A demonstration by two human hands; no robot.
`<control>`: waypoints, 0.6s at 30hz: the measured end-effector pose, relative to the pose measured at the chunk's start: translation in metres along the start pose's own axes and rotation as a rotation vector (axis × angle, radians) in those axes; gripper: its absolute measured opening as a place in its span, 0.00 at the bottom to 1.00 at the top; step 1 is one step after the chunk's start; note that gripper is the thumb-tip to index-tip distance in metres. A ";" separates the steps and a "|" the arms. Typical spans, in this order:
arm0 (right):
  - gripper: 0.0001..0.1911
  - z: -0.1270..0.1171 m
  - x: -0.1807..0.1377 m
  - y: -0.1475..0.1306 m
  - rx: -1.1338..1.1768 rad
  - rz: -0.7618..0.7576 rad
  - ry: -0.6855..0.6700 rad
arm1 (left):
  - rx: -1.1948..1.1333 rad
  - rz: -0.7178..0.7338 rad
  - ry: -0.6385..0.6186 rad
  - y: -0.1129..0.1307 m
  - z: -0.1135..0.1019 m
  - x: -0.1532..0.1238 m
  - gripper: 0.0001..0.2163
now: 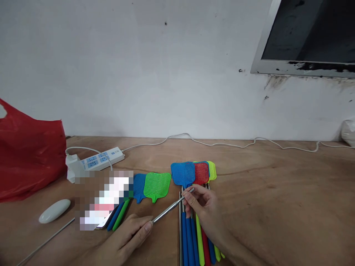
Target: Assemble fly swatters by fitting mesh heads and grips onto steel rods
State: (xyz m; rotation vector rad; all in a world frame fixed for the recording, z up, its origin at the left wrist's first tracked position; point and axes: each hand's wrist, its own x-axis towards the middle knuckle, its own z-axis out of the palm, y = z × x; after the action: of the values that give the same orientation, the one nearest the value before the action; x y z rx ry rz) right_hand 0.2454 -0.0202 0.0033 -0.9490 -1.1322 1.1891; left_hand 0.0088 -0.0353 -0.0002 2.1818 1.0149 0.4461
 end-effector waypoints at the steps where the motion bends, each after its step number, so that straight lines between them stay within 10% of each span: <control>1: 0.15 -0.001 0.000 -0.001 0.000 0.003 -0.010 | -0.001 -0.001 0.000 0.000 -0.001 0.000 0.23; 12: 0.14 0.003 -0.006 -0.001 -0.121 0.094 -0.156 | -0.024 -0.019 -0.024 -0.002 -0.003 -0.002 0.24; 18: 0.10 -0.003 0.001 -0.022 -0.548 -0.148 -0.303 | 0.010 -0.007 -0.009 0.004 -0.018 -0.001 0.19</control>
State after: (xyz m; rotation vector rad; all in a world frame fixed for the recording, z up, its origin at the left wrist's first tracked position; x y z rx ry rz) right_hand 0.2526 -0.0221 0.0241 -1.0873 -1.7978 0.9338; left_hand 0.0006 -0.0300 0.0153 2.1870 1.0218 0.4285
